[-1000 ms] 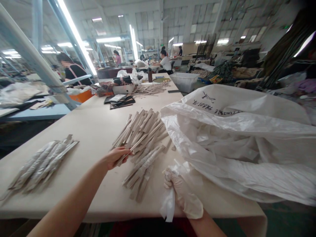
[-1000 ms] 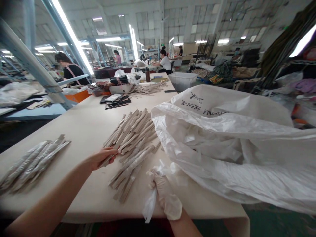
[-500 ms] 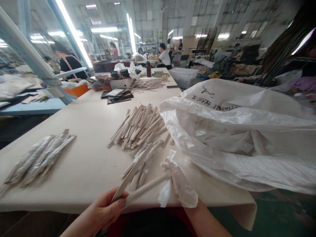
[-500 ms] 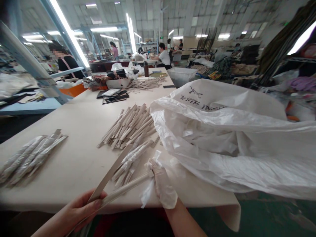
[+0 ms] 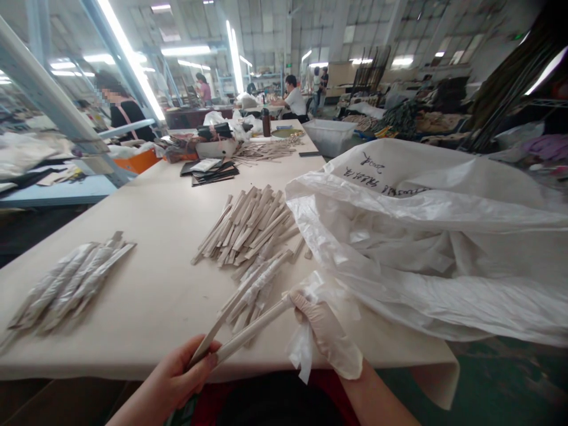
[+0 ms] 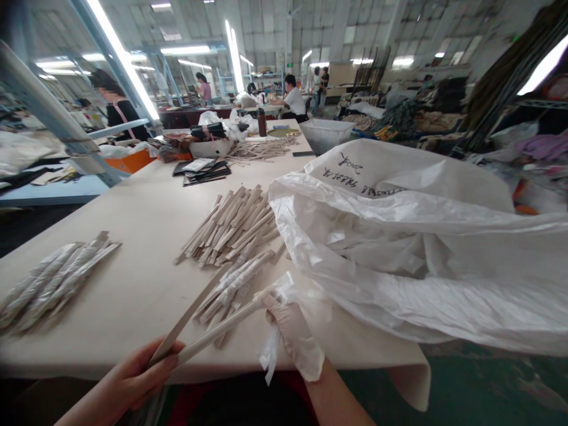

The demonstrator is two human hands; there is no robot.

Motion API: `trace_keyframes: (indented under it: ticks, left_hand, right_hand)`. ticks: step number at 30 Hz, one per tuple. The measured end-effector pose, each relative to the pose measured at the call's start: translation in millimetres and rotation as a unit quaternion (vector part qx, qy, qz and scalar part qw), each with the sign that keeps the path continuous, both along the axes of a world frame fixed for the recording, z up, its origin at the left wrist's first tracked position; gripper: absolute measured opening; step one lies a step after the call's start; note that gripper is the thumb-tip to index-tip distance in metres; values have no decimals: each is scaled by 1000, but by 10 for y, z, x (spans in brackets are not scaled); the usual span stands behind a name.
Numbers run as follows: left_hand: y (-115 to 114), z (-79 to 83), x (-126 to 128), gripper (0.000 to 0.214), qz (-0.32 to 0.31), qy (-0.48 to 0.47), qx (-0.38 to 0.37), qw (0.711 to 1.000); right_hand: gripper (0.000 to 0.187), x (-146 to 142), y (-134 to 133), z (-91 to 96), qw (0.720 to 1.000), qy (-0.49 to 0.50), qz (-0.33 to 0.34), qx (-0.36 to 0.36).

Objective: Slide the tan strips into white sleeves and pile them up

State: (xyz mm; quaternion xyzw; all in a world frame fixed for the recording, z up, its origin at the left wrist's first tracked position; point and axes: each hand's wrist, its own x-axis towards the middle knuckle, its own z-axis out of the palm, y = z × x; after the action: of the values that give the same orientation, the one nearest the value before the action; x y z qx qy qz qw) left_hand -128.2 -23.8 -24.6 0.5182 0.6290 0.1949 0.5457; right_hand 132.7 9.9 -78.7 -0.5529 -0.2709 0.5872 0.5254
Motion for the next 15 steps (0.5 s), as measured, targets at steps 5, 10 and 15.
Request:
trace_keyframes:
  ticks: [5,10,15]
  left_hand:
    - [40,10,71,28,-101,83,105,986]
    - [98,-50,352,26,-119,71,141,980]
    - [94,-167,381,32,-85,60,129,986]
  right_hand:
    - [34,-138,-66,-66,998,-35,7,-55]
    - [35,-522,-279,-25,991,1,103,-89]
    - [44,-472,-265,86,992,104,61,-47]
